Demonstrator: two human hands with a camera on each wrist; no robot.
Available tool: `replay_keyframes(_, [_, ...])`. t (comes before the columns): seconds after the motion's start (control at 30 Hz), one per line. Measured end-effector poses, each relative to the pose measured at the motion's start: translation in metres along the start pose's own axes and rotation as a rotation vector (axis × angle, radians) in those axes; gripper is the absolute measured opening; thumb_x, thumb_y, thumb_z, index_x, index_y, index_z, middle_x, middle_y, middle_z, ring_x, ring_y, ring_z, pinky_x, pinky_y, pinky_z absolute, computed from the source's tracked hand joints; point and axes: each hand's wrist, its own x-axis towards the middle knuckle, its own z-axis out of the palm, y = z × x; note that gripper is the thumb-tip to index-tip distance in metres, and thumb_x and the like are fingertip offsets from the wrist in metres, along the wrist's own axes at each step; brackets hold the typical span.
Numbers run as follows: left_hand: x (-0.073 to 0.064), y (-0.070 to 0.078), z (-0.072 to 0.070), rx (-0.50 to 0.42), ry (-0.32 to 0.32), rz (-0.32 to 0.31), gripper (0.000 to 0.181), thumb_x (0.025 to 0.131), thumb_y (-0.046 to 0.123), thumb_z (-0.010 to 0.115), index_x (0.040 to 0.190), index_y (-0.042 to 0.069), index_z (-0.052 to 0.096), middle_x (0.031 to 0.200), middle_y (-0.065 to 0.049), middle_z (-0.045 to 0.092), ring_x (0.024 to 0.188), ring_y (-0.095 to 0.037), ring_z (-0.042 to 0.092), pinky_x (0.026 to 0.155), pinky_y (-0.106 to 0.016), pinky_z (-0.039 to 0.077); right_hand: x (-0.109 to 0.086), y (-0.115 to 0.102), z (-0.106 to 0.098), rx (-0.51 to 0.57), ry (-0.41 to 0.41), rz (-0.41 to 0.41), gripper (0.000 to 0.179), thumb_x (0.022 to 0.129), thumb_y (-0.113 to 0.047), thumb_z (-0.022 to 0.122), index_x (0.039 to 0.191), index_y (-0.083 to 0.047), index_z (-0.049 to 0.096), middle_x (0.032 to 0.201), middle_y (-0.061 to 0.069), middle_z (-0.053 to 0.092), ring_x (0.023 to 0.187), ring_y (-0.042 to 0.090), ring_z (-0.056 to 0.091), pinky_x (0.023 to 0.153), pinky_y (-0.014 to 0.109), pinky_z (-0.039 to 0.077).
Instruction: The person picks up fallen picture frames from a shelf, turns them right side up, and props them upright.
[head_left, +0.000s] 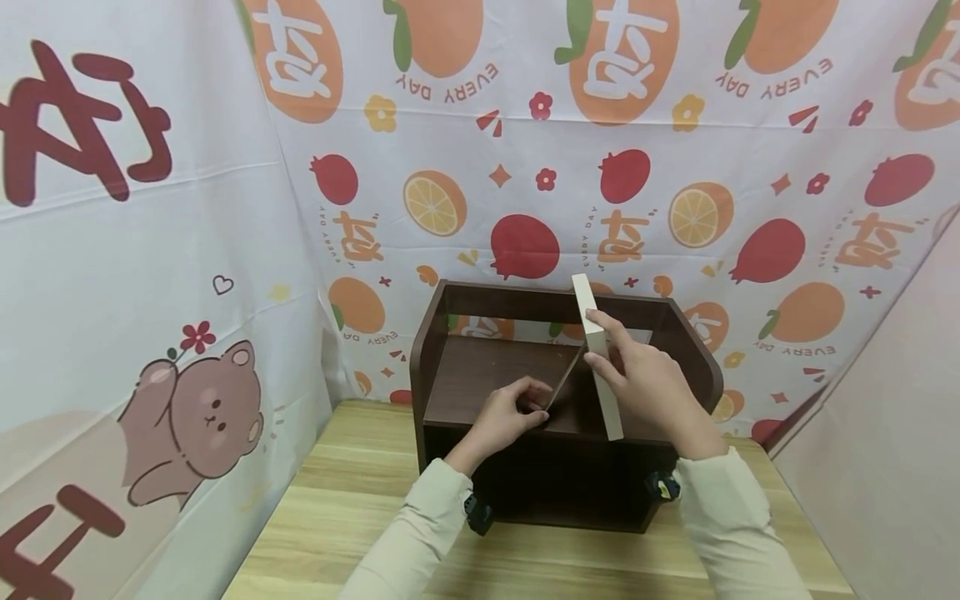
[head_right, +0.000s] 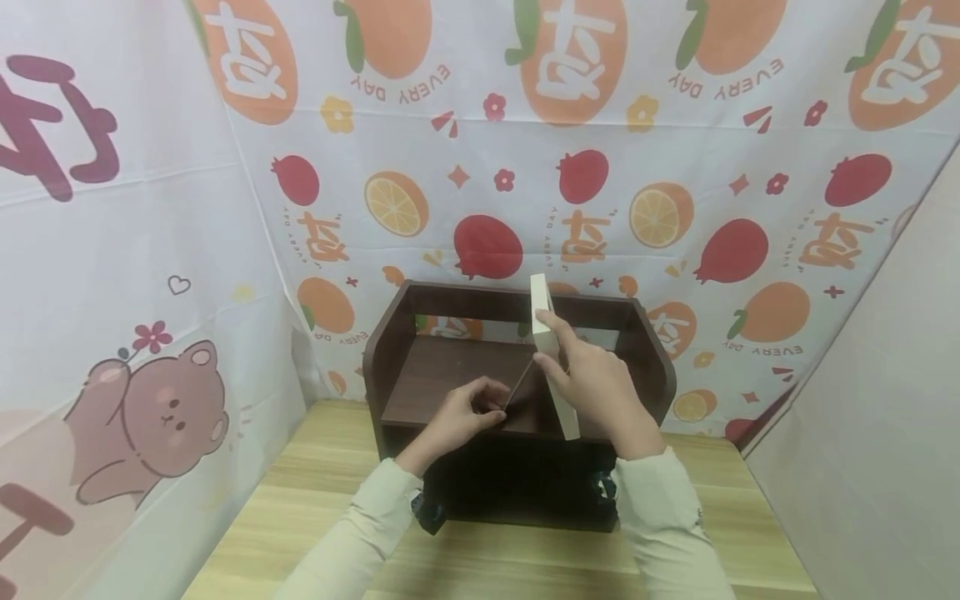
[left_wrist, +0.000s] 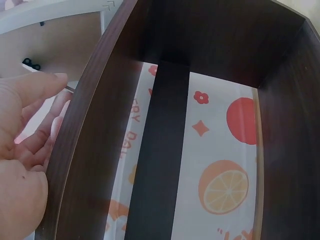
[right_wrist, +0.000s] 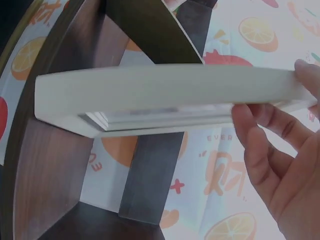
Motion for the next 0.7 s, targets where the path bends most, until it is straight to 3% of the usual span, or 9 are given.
replay_keyframes(0.13, [0.0012, -0.0001, -0.0003, 0.008, -0.004, 0.026, 0.031, 0.09, 0.015, 0.069, 0.119, 0.023, 0.062, 0.11, -0.002, 0.067, 0.097, -0.018, 0.066, 0.078, -0.03, 0.054, 0.0015, 0.0039, -0.0056, 0.028, -0.082, 0.005, 0.056, 0.101, -0.035, 0.049, 0.151, -0.035, 0.024, 0.094, 0.004, 0.067, 0.065, 0.013, 0.057, 0.059, 0.033, 0.044])
replay_keyframes(0.27, [0.0023, -0.0004, -0.0004, 0.017, -0.009, 0.049, 0.03, 0.09, 0.014, 0.068, 0.118, 0.024, 0.062, 0.111, 0.0, 0.067, 0.1, -0.018, 0.065, 0.084, -0.033, 0.053, 0.0031, 0.0052, -0.0082, 0.047, -0.125, 0.013, 0.054, 0.102, -0.035, 0.046, 0.152, -0.035, 0.023, 0.109, 0.008, 0.068, 0.075, 0.016, 0.064, 0.064, 0.037, 0.048])
replay_keyframes(0.7, [0.0078, -0.0004, -0.0005, -0.06, -0.003, 0.047, 0.032, 0.091, 0.001, 0.063, 0.117, 0.02, 0.06, 0.112, -0.006, 0.064, 0.103, -0.022, 0.063, 0.09, -0.037, 0.051, 0.0085, 0.0022, -0.0066, 0.125, -0.172, 0.001, 0.051, 0.104, -0.032, 0.043, 0.151, -0.034, 0.024, 0.096, 0.004, 0.068, 0.064, 0.005, 0.058, 0.062, 0.033, 0.046])
